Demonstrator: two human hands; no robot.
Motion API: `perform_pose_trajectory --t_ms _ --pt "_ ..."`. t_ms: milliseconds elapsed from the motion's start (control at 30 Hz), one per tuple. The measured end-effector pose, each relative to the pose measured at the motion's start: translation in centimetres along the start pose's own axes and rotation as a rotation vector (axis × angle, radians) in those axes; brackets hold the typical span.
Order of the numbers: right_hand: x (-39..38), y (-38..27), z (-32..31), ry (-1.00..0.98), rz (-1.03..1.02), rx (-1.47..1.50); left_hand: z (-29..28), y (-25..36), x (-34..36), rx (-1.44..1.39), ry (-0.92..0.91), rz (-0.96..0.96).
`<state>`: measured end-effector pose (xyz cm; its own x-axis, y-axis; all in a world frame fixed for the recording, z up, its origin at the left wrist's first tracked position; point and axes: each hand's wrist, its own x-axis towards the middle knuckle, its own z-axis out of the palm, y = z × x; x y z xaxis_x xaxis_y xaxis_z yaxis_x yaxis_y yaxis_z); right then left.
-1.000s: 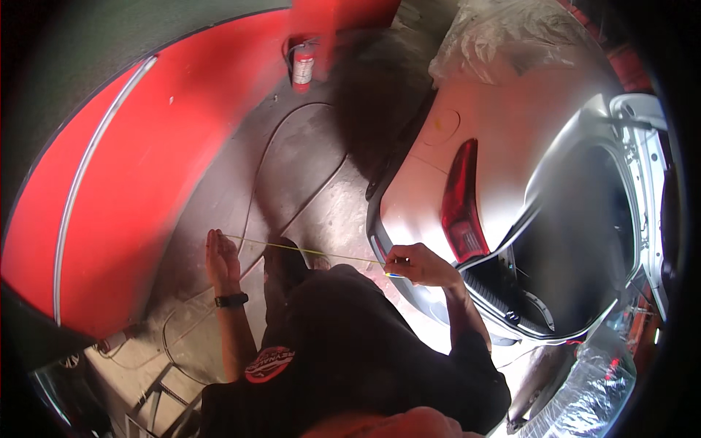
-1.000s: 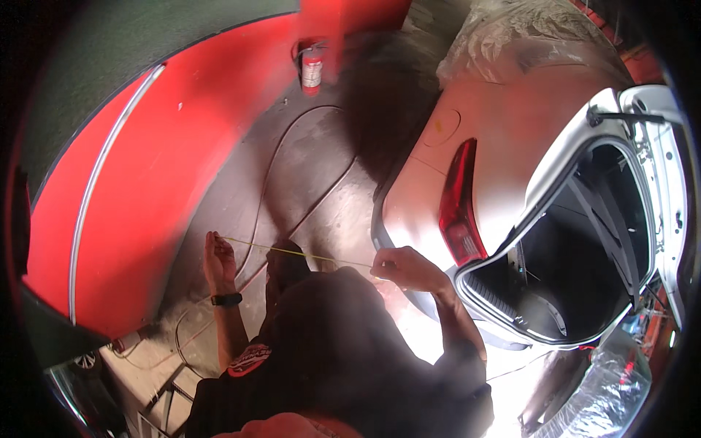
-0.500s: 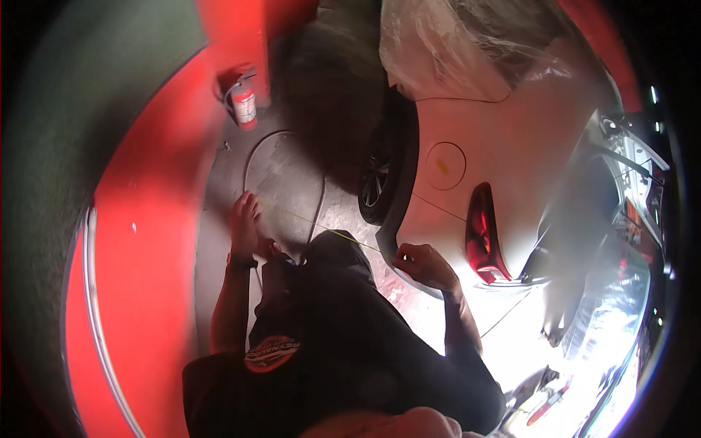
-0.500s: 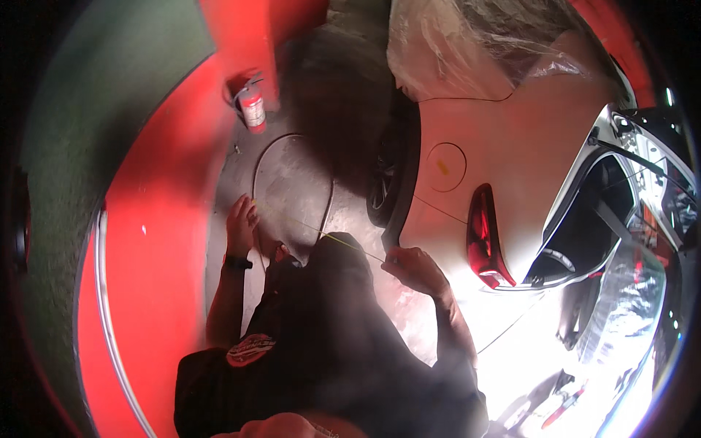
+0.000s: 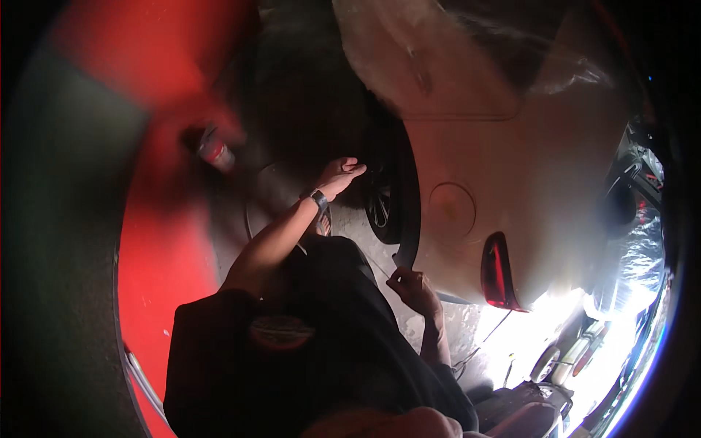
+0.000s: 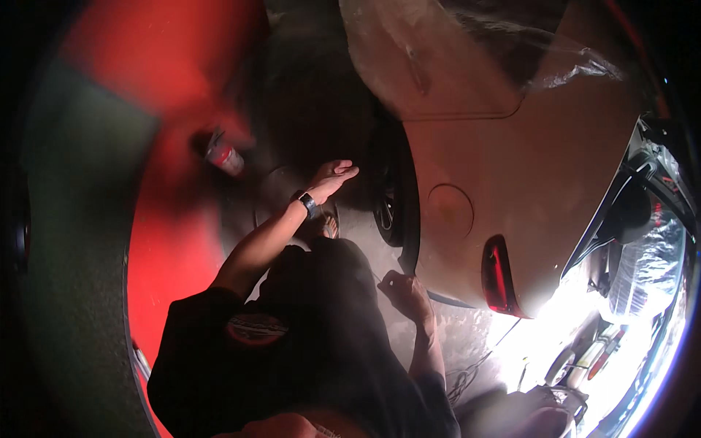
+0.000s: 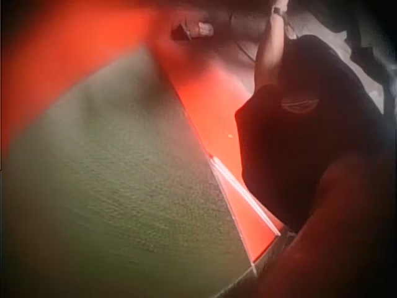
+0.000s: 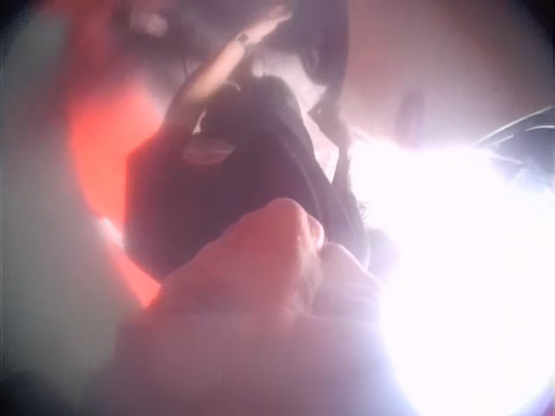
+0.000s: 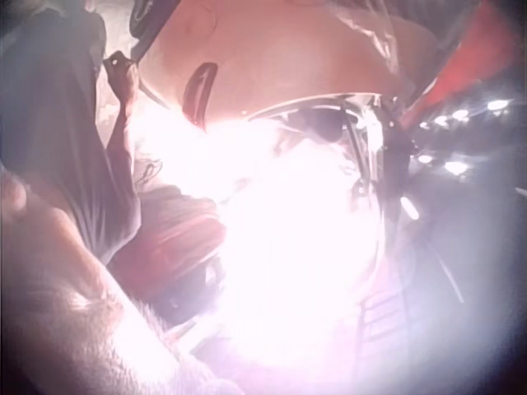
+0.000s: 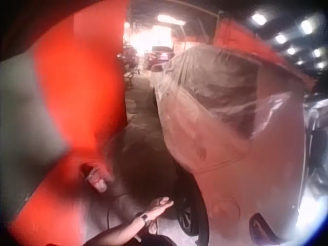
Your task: The person uses a tape measure to measure the wheel arch of a car, then aligns and fits a black plastic trim piece to the lower body of the vehicle.
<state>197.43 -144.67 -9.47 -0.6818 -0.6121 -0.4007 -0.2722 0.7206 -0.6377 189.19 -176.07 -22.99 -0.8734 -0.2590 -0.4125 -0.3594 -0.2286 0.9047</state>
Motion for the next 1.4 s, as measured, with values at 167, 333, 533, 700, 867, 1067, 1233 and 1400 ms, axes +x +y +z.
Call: perform_pose_trajectory --t_ms 167,333,533,700,867,1067,1233,1400 --pt "2.2 -2.3 -1.5 0.036 0.204 0.012 2.0 2.7 9.2 -0.055 -0.078 -0.156" --pt "2.4 -3.7 -0.2 0.081 0.465 0.071 4.1 2.8 19.0 -0.25 -0.105 -0.325" --pt "2.7 -8.8 3.3 0.25 0.69 0.221 6.6 2.3 28.9 -0.538 -0.006 -0.44" --pt "6.1 -14.4 3.6 0.305 0.853 0.381 8.8 0.0 31.9 -0.648 -0.019 -0.3" --pt "8.8 -16.6 3.4 0.328 0.896 0.341 7.9 0.3 28.4 -0.692 -0.138 -0.335" --pt "8.7 -15.6 5.5 0.369 0.915 0.351 7.3 10.4 21.4 -0.572 -0.313 -0.155" --pt "8.6 -15.4 5.7 0.432 0.859 0.373 11.3 21.1 18.2 -0.602 -0.649 0.096" --pt "7.2 -14.1 6.7 0.449 0.778 0.263 16.5 26.9 21.1 -0.568 -0.647 0.301"
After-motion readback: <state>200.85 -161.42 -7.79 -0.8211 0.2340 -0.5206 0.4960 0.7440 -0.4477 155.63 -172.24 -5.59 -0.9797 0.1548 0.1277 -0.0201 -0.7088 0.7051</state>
